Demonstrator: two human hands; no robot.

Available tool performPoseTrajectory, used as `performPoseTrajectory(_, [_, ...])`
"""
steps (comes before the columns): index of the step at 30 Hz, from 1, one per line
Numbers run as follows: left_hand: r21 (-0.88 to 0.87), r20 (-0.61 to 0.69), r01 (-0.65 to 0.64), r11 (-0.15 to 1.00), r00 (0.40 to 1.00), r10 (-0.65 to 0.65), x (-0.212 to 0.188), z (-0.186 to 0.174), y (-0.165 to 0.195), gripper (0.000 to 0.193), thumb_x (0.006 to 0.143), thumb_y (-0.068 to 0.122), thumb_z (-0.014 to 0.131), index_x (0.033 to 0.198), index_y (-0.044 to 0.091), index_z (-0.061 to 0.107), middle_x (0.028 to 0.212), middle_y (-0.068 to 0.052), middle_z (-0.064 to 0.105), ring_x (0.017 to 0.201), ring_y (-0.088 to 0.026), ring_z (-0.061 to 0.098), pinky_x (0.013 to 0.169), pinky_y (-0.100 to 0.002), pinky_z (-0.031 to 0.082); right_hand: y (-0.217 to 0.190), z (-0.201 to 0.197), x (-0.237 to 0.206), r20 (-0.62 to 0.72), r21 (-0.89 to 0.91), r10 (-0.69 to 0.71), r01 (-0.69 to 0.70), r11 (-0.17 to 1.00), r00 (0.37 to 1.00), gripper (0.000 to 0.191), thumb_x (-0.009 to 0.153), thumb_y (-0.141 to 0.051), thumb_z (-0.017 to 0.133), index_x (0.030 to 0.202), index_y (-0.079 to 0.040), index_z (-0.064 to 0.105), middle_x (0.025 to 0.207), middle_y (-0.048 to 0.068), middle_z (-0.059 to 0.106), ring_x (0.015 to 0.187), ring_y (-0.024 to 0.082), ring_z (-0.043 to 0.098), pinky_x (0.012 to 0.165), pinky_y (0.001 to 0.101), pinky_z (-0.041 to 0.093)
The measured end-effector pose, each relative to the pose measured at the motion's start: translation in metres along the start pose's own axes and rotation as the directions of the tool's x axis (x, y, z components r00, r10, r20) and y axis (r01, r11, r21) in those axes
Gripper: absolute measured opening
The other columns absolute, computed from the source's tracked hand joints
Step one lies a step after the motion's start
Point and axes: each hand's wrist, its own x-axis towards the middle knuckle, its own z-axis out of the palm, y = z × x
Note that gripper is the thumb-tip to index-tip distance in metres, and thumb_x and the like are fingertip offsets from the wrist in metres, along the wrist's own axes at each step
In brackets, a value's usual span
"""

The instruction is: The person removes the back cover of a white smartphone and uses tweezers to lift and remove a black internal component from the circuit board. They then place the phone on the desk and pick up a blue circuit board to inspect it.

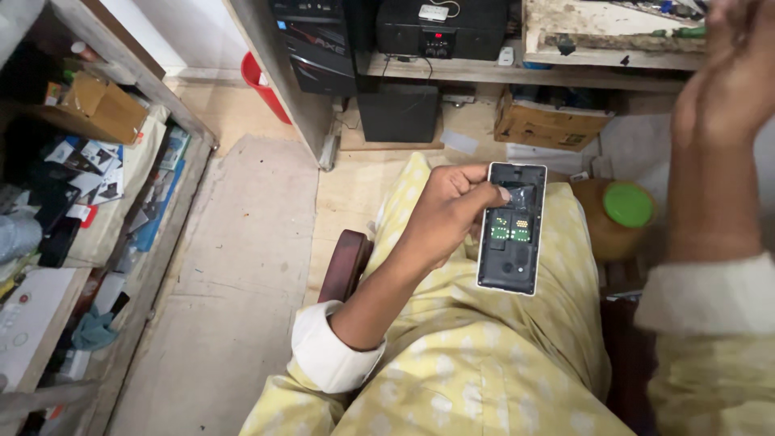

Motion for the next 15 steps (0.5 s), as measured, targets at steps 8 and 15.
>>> performPoseTrajectory(8, [0.017,0.082,-0.042,0.999,0.996,0.041,-0.025,0.009,0.016,0.018,0.096,0.002,0.060,0.106,-0.005,0.073,0.086,-0.003,0.073,0.068,-0.004,0.063,0.056,-0.021,0.047,-0.086,0.013,-0.157,-0.098,0.527,0.338,-0.239,0.816,0.936,0.013,0.121,-0.015,0.060,0.119,-0.002,0.057,0.100,0.007,0.060,0.087,0.012,0.060,0.082,0.0173,0.054])
performPoseTrajectory(15, [0.021,0.101,-0.022,1.000,0.995,0.020,-0.048,-0.022,-0.010,0.023,0.098,0.007,0.063,0.115,-0.006,0.070,0.088,-0.006,0.075,0.067,-0.007,0.068,0.054,-0.023,0.055,-0.080,0.087,-0.247,-0.023,0.095,-0.010,0.012,0.995,1.000,0.023,0.106,0.005,0.067,0.125,-0.002,0.055,0.104,0.010,0.065,0.095,0.021,0.071,0.089,0.0312,0.063])
